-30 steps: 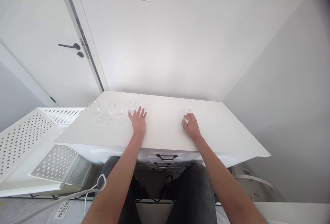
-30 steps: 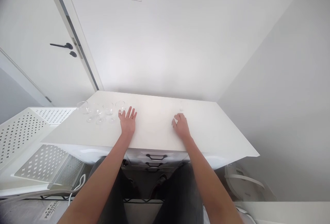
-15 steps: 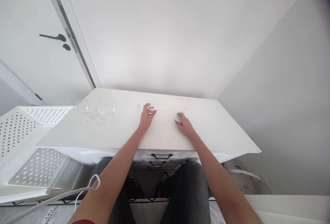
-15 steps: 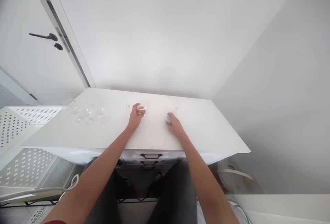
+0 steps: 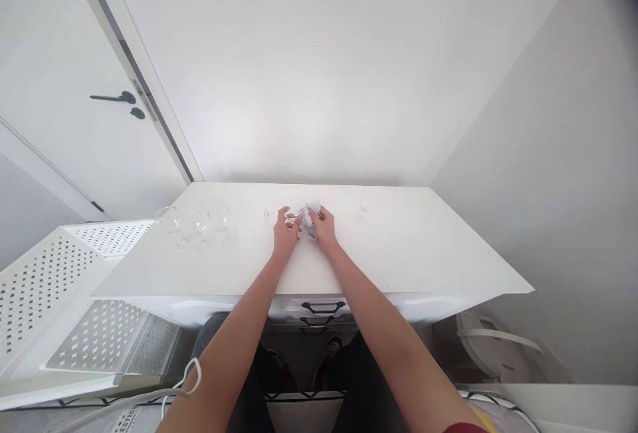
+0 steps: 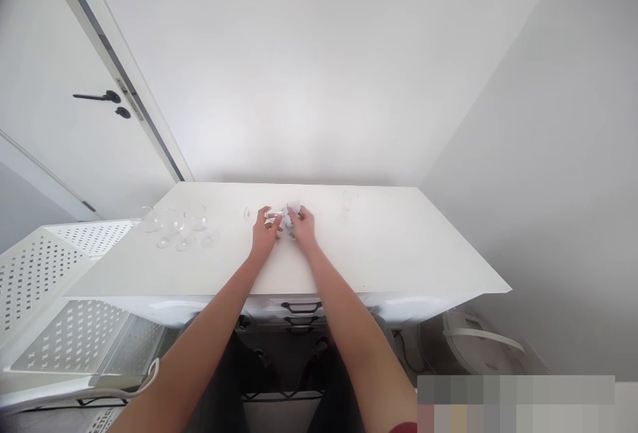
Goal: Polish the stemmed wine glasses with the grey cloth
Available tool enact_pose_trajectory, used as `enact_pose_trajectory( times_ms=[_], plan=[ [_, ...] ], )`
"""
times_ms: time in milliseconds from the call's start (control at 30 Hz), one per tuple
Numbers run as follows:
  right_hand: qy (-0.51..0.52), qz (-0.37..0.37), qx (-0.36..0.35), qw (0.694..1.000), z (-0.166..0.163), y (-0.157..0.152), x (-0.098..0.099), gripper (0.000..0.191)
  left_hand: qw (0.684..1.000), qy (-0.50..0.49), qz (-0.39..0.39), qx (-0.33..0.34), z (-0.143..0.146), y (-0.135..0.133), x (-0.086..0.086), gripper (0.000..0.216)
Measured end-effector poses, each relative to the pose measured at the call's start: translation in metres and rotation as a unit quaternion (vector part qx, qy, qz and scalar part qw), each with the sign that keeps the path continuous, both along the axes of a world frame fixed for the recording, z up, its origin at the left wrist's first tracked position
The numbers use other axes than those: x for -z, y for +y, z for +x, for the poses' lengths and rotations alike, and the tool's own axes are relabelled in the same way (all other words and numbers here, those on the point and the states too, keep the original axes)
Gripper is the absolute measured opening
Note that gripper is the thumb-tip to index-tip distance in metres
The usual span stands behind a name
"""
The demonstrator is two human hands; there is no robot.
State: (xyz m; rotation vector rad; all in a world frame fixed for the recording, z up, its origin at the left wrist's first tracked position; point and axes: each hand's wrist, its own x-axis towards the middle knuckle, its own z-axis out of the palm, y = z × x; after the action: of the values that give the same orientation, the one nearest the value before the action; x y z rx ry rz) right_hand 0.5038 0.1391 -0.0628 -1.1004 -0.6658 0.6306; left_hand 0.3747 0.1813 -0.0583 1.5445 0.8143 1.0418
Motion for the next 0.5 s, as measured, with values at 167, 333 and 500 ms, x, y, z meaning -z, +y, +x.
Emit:
enact_pose_trajectory(
  times_ms=[167, 333, 500],
  plan=[
    [-0.161, -0.009, -0.118, 0.98, -0.007, -0.012, -0.007, 0.03, 0.996, -0.059, -0.047, -0.042, -0.001, 0.006, 0.0, 0.061],
    [-0.266, -0.055, -0.231, 0.934, -0.014, -0.019, -0.01, 0.015, 0.994, -0.105, 0.021, -0.009, -0.004, 0.008, 0.0, 0.044],
    [-0.062, -0.059, -0.301, 0.95, -0.005, -0.027, -0.011, 0.014, 0.994, -0.085, 0.051, 0.04, -0.002, 0.008, 0.002, 0.04]
  ],
)
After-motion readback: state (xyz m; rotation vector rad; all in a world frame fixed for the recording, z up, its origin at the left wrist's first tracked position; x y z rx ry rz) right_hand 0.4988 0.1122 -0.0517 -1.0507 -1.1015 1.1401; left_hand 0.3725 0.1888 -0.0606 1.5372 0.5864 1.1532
